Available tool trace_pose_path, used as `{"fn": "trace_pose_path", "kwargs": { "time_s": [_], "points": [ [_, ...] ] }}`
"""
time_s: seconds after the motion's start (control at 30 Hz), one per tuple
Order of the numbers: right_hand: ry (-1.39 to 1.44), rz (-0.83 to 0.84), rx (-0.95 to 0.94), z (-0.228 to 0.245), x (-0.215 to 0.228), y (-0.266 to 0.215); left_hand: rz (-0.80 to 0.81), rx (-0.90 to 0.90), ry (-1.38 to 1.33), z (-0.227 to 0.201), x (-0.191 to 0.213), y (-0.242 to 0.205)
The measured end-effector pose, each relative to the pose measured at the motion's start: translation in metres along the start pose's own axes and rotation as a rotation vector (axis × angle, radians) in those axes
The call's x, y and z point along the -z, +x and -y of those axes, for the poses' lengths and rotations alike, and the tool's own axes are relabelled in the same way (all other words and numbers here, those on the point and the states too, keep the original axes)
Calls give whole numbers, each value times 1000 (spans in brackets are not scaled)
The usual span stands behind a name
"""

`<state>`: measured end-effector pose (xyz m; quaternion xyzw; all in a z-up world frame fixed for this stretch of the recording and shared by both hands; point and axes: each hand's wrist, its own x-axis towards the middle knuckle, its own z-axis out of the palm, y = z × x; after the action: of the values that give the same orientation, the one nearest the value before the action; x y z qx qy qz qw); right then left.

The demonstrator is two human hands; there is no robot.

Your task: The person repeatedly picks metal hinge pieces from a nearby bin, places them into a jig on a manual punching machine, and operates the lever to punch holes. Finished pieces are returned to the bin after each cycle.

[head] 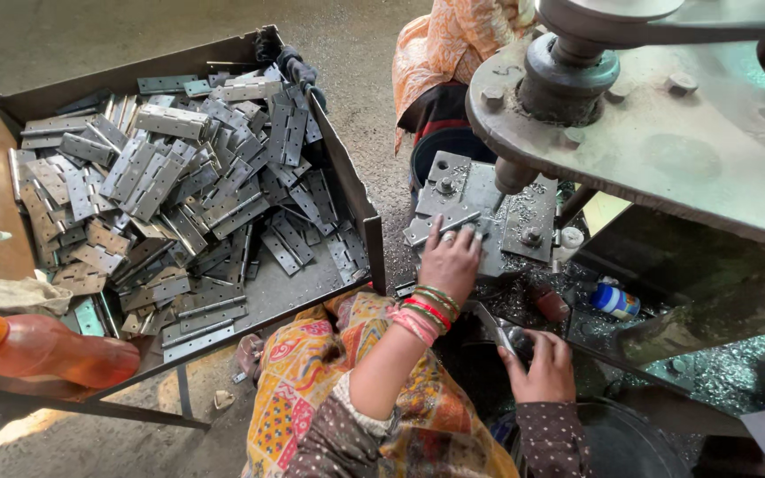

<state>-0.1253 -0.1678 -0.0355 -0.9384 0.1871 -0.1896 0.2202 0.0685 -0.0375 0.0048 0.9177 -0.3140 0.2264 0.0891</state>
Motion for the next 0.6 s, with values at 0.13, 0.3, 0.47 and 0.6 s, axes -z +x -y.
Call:
{"fn": "trace_pose_path", "kwargs": {
  "time_s": [0.13,0.3,0.47,0.6],
  "points": [
    [-48,50,10,-6,-5,-8,-58,184,73,26,7,-6],
    [-126,235,-68,-11,-7,2,144,161,-3,21,21,-21],
    [-307,743,-223,-17,-15,5,32,71,-82,-15,9,-37],
    [-392,763,-197,-23,-20,16,29,119,-102,-20,0,-18]
  ]
}}
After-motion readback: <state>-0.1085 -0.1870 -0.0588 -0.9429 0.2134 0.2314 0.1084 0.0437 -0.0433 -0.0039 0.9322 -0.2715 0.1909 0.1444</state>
